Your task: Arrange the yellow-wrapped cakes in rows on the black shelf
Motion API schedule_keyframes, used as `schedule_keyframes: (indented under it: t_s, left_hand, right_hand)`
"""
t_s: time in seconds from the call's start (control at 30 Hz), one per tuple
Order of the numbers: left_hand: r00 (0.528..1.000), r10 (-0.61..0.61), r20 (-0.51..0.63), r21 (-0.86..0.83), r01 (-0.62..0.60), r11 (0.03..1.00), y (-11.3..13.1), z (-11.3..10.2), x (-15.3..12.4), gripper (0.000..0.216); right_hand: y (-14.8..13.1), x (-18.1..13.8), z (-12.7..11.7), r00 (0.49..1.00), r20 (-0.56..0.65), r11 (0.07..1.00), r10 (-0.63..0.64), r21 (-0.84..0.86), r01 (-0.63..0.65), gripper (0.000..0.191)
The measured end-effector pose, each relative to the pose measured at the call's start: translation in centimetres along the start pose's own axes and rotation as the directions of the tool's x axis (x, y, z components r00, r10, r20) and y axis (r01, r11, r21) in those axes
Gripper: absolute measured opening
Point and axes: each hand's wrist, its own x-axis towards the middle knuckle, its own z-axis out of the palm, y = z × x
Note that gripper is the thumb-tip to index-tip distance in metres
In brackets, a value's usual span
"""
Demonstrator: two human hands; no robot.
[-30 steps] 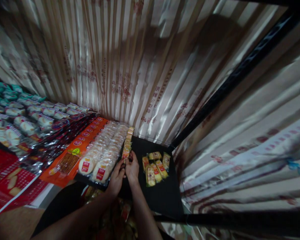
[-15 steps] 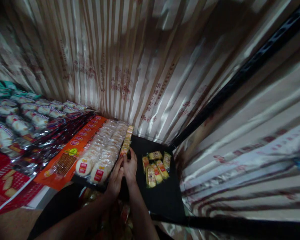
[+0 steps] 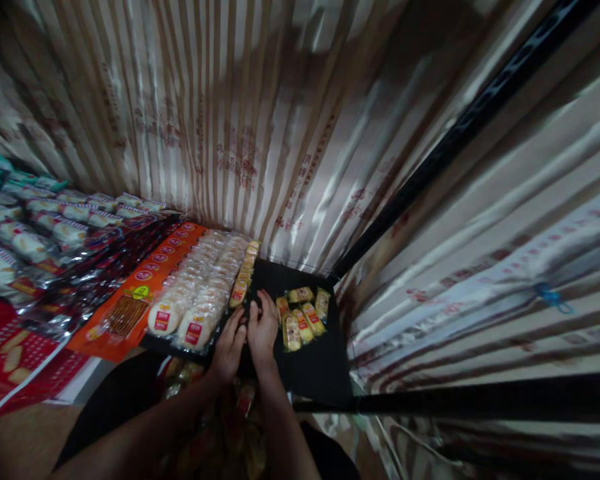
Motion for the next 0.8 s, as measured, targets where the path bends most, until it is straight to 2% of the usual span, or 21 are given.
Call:
schedule_keyframes:
  t_s: [0.1,0.2,0.27,0.37,0.5,0.67,0.73,0.8]
  left_hand:
    - [0.996,-0.066,0.066,-0.017,0.067,0.998,1.0,0.5,-1.2,0.044]
    - [0.982,-0.142,0.128,-0.055,0.150,0.987,1.8,1.6,-2.5,0.041]
    - [0.966,-0.200,0.165,-0.084,0.216,0.973,2.0,2.5,-3.2,0.040]
    - [0.944,-0.263,0.200,-0.109,0.288,0.951,2.3,3.4,-4.1,0.040]
    - [0.926,-0.309,0.216,-0.099,0.336,0.937,3.0,3.5,-4.6,0.041]
    - [0.908,-0.352,0.226,-0.099,0.381,0.919,4.0,2.4,-5.2,0.042]
    - [0.903,-0.379,0.202,-0.112,0.406,0.907,4.3,2.0,-5.4,0.043]
    - [0.902,-0.390,0.184,-0.128,0.415,0.901,4.6,1.5,-5.5,0.044]
  right_hand:
    - [0.4,-2.3,-3.1,0.983,-0.119,0.976,-0.138,-0.187,0.114,0.033]
    - [1.9,-4.2,-5.6,0.971,-0.201,0.929,-0.130,-0.368,0.048,0.037]
    - [2.9,-5.1,-6.8,0.976,-0.196,0.887,-0.100,-0.462,-0.002,0.041]
    - [3.8,-5.9,-7.7,0.990,-0.116,0.844,-0.076,-0.537,0.002,0.043]
    - [3.6,-6.6,-7.9,0.994,-0.081,0.853,-0.068,-0.521,0.016,0.038]
    - [2.5,-7.6,-7.8,0.997,-0.065,0.919,-0.041,-0.394,0.012,0.036]
    - [1.9,-7.9,-7.7,0.999,-0.049,0.953,0.016,-0.301,-0.030,0.037]
    - [1.4,-8.2,-7.6,0.991,-0.013,0.978,0.135,-0.160,-0.135,0.037]
